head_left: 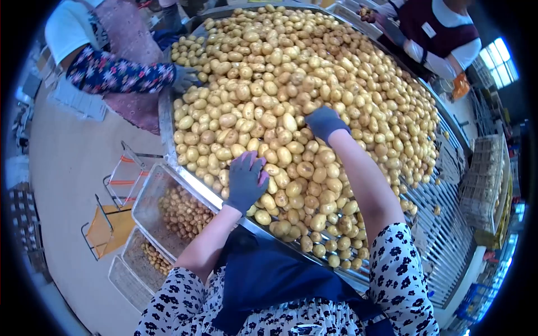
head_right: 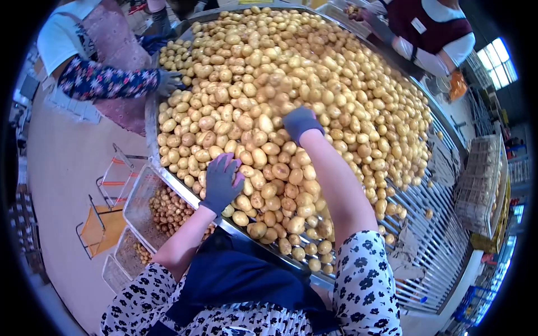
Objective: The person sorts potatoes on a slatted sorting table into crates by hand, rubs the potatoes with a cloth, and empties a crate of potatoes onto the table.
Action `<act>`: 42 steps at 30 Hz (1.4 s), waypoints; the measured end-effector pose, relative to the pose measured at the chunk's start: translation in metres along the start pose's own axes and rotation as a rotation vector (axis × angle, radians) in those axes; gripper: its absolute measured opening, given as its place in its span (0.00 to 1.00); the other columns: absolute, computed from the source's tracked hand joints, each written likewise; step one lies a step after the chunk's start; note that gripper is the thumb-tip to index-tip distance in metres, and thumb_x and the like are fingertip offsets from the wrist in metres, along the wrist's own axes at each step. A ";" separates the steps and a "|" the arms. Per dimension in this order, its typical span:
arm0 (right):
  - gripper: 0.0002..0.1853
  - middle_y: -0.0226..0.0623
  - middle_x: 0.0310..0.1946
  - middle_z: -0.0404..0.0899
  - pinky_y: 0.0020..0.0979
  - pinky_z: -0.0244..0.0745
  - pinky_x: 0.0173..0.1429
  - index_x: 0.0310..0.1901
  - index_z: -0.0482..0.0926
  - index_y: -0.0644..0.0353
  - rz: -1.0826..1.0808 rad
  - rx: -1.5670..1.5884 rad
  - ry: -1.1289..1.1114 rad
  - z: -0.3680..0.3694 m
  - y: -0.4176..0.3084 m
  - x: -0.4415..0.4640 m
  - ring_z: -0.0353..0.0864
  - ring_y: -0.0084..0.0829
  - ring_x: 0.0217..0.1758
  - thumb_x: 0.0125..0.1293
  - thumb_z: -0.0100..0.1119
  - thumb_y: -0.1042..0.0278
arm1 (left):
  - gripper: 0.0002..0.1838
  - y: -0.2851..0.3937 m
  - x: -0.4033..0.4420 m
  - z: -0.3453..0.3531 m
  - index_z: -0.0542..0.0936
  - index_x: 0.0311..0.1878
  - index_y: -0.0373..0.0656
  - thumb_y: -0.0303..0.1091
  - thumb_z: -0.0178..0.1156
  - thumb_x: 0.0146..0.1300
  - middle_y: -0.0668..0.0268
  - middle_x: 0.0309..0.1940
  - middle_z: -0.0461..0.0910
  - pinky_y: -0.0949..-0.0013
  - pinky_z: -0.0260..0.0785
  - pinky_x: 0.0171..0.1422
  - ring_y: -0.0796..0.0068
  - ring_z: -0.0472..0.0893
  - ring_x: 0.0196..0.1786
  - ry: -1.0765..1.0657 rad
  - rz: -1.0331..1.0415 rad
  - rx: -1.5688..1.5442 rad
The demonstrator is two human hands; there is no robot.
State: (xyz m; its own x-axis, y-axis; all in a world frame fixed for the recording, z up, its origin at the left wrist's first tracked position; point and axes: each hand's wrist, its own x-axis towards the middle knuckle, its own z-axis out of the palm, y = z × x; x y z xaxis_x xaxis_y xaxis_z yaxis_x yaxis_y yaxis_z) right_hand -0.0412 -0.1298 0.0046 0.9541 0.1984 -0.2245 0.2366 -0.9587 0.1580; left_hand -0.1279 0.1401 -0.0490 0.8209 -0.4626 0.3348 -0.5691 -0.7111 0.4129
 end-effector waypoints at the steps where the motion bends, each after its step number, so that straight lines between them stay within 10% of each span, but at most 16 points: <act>1: 0.10 0.38 0.41 0.83 0.40 0.76 0.49 0.38 0.84 0.54 0.040 0.003 -0.224 -0.010 0.001 0.006 0.81 0.39 0.48 0.55 0.59 0.66 | 0.19 0.002 0.000 0.000 0.77 0.50 0.45 0.40 0.60 0.55 0.55 0.55 0.72 0.49 0.59 0.64 0.52 0.68 0.61 -0.043 -0.006 -0.005; 5: 0.27 0.41 0.48 0.82 0.47 0.77 0.53 0.49 0.83 0.50 0.246 0.169 -0.727 -0.006 0.010 0.037 0.81 0.43 0.52 0.41 0.76 0.59 | 0.22 -0.007 -0.005 0.003 0.75 0.54 0.45 0.42 0.60 0.57 0.55 0.58 0.71 0.49 0.58 0.66 0.52 0.68 0.62 -0.050 0.022 0.025; 12: 0.27 0.43 0.43 0.82 0.38 0.75 0.50 0.56 0.75 0.53 0.194 0.550 0.130 0.018 0.019 -0.044 0.81 0.38 0.46 0.54 0.67 0.56 | 0.26 0.000 -0.004 -0.015 0.72 0.57 0.42 0.38 0.64 0.54 0.59 0.55 0.72 0.48 0.51 0.68 0.53 0.67 0.62 0.136 0.007 -0.113; 14: 0.25 0.26 0.39 0.78 0.18 0.69 0.42 0.60 0.72 0.52 0.177 1.794 0.153 -0.015 -0.002 -0.072 0.71 0.13 0.39 0.60 0.65 0.66 | 0.26 0.005 0.002 -0.029 0.72 0.58 0.42 0.35 0.64 0.56 0.59 0.54 0.73 0.51 0.56 0.68 0.55 0.69 0.61 0.150 -0.020 -0.228; 21: 0.29 0.33 0.41 0.80 0.16 0.60 0.27 0.64 0.65 0.58 -0.170 2.293 0.097 -0.057 -0.069 -0.125 0.66 0.12 0.26 0.63 0.61 0.63 | 0.24 0.052 0.018 -0.060 0.66 0.65 0.35 0.26 0.56 0.66 0.59 0.60 0.71 0.68 0.62 0.67 0.71 0.71 0.62 -0.089 -0.250 -1.129; 26: 0.32 0.31 0.34 0.79 0.18 0.65 0.28 0.66 0.64 0.56 0.096 1.867 -0.151 -0.082 -0.120 -0.114 0.72 0.16 0.26 0.64 0.59 0.50 | 0.25 0.051 0.007 -0.101 0.61 0.68 0.42 0.40 0.50 0.72 0.60 0.60 0.69 0.65 0.67 0.62 0.69 0.74 0.59 -0.051 -0.474 -1.571; 30: 0.34 0.38 0.32 0.79 0.37 0.75 0.37 0.68 0.61 0.48 -0.284 0.993 0.063 -0.069 -0.190 -0.115 0.80 0.40 0.34 0.62 0.58 0.49 | 0.19 0.006 -0.047 -0.115 0.67 0.61 0.46 0.43 0.49 0.71 0.61 0.44 0.75 0.69 0.75 0.45 0.73 0.79 0.42 -0.146 -0.633 -1.982; 32: 0.29 0.38 0.31 0.78 0.38 0.75 0.38 0.66 0.63 0.47 -0.315 1.015 -0.040 -0.071 -0.204 -0.115 0.79 0.41 0.33 0.64 0.56 0.54 | 0.14 -0.032 -0.102 -0.124 0.72 0.55 0.42 0.34 0.54 0.67 0.64 0.40 0.77 0.79 0.71 0.35 0.74 0.79 0.39 0.205 -0.981 -2.158; 35: 0.26 0.38 0.33 0.77 0.38 0.76 0.38 0.64 0.66 0.46 -0.322 0.802 0.290 -0.034 -0.199 -0.113 0.79 0.39 0.32 0.65 0.56 0.58 | 0.08 -0.109 -0.209 -0.143 0.73 0.43 0.42 0.37 0.51 0.70 0.69 0.32 0.75 0.89 0.61 0.21 0.84 0.77 0.28 0.788 -0.889 -2.034; 36: 0.26 0.38 0.33 0.77 0.38 0.76 0.38 0.64 0.66 0.46 -0.319 0.803 0.283 -0.033 -0.193 -0.116 0.79 0.39 0.32 0.65 0.56 0.58 | 0.07 -0.178 -0.289 -0.129 0.72 0.41 0.40 0.32 0.50 0.68 0.69 0.31 0.75 0.84 0.69 0.26 0.84 0.76 0.29 0.853 -0.357 -2.434; 38: 0.22 0.39 0.38 0.77 0.38 0.76 0.40 0.62 0.70 0.48 -0.129 0.757 0.121 -0.032 -0.175 -0.122 0.79 0.40 0.36 0.66 0.53 0.61 | 0.15 -0.253 -0.434 -0.141 0.71 0.50 0.33 0.31 0.45 0.63 0.59 0.41 0.77 0.69 0.75 0.49 0.69 0.79 0.42 1.120 -0.902 -1.521; 39: 0.22 0.39 0.38 0.77 0.38 0.76 0.40 0.62 0.70 0.48 -0.128 0.756 0.117 -0.031 -0.167 -0.125 0.79 0.40 0.36 0.66 0.53 0.61 | 0.25 -0.202 -0.377 -0.185 0.65 0.60 0.29 0.37 0.43 0.65 0.53 0.53 0.74 0.61 0.74 0.56 0.58 0.76 0.54 1.833 -1.231 -1.677; 42: 0.20 0.38 0.41 0.78 0.40 0.77 0.41 0.60 0.71 0.48 -0.013 0.774 0.178 -0.027 -0.153 -0.132 0.80 0.40 0.40 0.66 0.52 0.62 | 0.31 -0.195 -0.353 -0.193 0.58 0.65 0.26 0.39 0.41 0.65 0.50 0.60 0.70 0.55 0.71 0.60 0.55 0.72 0.62 1.835 -1.107 -1.525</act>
State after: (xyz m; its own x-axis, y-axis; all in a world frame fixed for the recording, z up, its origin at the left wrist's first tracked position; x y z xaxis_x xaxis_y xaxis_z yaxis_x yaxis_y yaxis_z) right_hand -0.1980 -0.0041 0.0360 0.9826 0.1775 -0.0545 0.1150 -0.8123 -0.5718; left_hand -0.3157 0.5442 -0.0839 0.3541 0.7362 -0.5767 -0.5142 0.6684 0.5375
